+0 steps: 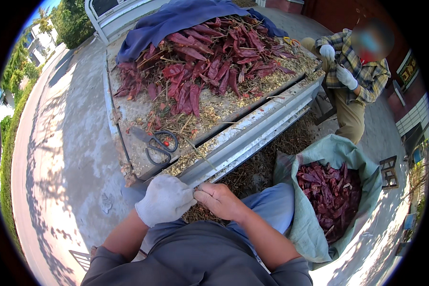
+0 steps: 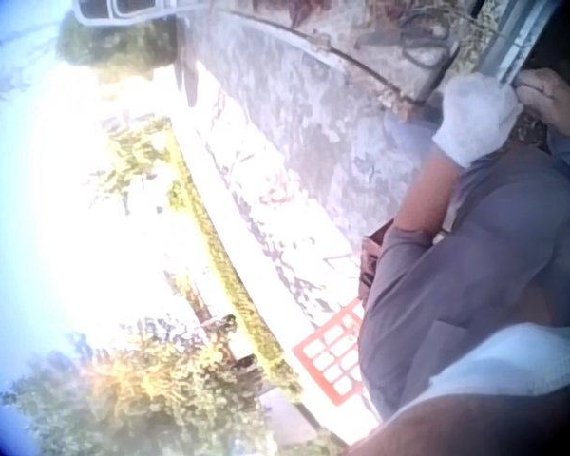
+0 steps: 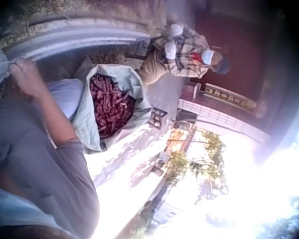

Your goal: The person sits at the tailgate of a truck and repeatedly picks dried red chili peppers from a pile, removes the stems by hand, and places the peppers into a sack. A coworker performs the same task nearby.

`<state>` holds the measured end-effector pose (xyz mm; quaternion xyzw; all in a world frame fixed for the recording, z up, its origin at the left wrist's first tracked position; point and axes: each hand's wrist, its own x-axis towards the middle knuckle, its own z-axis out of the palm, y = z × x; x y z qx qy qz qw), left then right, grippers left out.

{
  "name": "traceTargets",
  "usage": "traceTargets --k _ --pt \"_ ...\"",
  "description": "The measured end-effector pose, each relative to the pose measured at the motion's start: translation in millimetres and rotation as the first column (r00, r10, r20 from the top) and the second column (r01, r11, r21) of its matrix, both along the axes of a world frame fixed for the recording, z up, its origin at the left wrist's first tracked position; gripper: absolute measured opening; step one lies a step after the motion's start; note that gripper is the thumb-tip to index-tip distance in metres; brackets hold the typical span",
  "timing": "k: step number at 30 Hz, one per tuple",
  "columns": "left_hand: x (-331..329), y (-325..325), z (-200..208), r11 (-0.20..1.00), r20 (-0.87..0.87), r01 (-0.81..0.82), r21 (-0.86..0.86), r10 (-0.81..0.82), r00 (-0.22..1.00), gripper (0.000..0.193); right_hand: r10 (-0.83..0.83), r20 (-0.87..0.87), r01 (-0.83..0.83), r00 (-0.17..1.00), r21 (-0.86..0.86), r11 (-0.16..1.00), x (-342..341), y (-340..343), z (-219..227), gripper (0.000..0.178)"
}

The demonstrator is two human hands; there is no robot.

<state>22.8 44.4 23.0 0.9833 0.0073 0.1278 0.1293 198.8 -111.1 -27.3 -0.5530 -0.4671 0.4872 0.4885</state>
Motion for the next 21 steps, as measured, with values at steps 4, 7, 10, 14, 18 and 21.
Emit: traceTargets --k 4,7,10,14,18,21 --pt "4.0 -7.1 -0.9 0.999 0.027 -0.033 -0.034 0.034 0.999 0.02 -0.158 -0.57 0.104 0.806 -0.127 0.986 -19.5 -5.3 -18.2 0.035" --pt "6.9 -13.6 -6.8 0.994 0.112 -0.101 -0.047 0.106 0.988 0.019 -0.158 -0.803 0.175 0.575 -0.068 0.982 -32.3 -2.4 -24.5 0.036" --pt "8.4 -22.6 -12.4 0.981 0.258 -0.163 -0.109 0.187 0.948 0.017 -0.159 -0.875 0.237 0.457 -0.053 0.97 -27.8 -6.1 -19.2 0.039" --pt "0.4 -19.0 -19.1 0.988 -0.222 -0.144 -0.052 0.129 0.966 0.025 -0.399 -0.675 0.52 0.62 -0.027 0.854 36.9 -33.5 -5.4 0.033" --pt "-9.3 -23.3 -30.4 0.982 -0.303 -0.187 0.023 0.185 0.935 0.041 -0.687 0.6 0.757 0.409 0.198 0.623 141.4 -117.6 3.3 0.031" --pt "-11.8 -18.5 -48.2 0.977 -0.246 -0.213 -0.005 0.205 0.947 0.023 -0.33 0.94 0.766 -0.09 0.277 0.58 178.9 -174.8 -1.5 0.033"
